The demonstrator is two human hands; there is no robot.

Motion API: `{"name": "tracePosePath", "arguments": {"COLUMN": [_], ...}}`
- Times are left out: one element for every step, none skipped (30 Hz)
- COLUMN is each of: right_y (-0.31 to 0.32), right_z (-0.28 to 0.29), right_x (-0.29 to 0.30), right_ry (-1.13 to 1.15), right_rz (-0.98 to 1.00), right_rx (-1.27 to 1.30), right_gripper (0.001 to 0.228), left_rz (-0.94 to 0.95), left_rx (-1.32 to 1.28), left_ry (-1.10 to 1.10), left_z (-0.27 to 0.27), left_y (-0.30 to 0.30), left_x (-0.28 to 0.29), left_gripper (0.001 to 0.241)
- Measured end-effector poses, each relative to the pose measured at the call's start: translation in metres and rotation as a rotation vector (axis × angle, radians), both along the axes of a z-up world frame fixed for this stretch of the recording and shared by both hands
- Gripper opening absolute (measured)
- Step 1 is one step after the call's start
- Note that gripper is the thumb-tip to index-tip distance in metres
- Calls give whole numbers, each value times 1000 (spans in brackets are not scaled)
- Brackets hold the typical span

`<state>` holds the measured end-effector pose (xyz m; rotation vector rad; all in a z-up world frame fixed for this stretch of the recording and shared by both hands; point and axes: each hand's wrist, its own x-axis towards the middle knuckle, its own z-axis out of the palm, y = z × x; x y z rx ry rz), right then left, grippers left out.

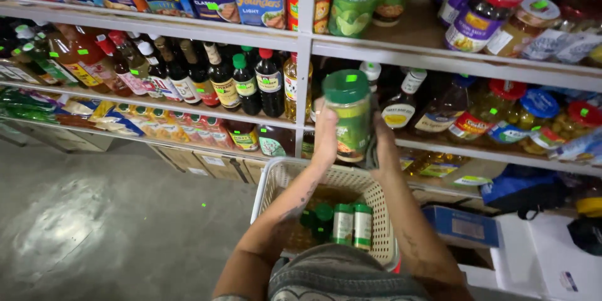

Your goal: Wiping down Parmesan cheese bottles with a cloth and stocking them onto a grocery store shelf.

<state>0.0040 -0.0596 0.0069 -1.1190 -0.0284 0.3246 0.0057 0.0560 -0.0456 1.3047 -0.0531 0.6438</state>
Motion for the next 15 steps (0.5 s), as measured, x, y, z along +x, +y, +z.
{"name": "tracePosePath", "arguments": {"right_y": [6,12,9,6,2,7,10,14,16,18,20,17,13,10,10], "right_z": [10,19,-4,-26,-48,-50,-54,-59,-48,-37,-27,-16,-3,10,-21], "right_x": [-9,-17,-13,-9,-4,-6,-11,-15,-9,-2,2,0,1,1,0], "right_ry": [-42,-83,-83,-282,-484,-486,-894,-1311,-1308,-1234,-1149,-1141,-733,-330,-335], "right_rz": [-134,-267,-268,-308,-341,-341,-437,-526,-528,-489,-449,-450,-340,-226,-226], "right_rx": [-96,-193,-189,-469,-753,-753,-930,-1090,-1089,-928,-770,-771,-680,-573,-571], "right_gripper": [79,93,93,85,78,78,67,58,58,55,52,52,57,79,79], "left_rz": [59,117,117,25,-66,-65,-18,30,29,-1,-32,-35,-27,-20,-19], "left_rx": [122,244,248,160,67,66,5,-56,-53,-60,-68,-66,-69,-72,-70], "left_ry": [18,37,36,125,213,211,159,108,108,66,31,38,18,-2,-7], "left_z": [16,31,45,58,73,44,14,-17,-6,5,16,15,15,15,26], "left_y": [1,2,-2,-7,-12,-9,-8,-7,-8,-10,-11,-11,-11,-11,-10], "left_x": [-7,-13,-21,-28,-35,-14,5,25,13,1,-14,-16,-16,-16,-19], "left_gripper": [49,48,48,69,92,92,71,51,51,55,59,59,60,61,61]}}
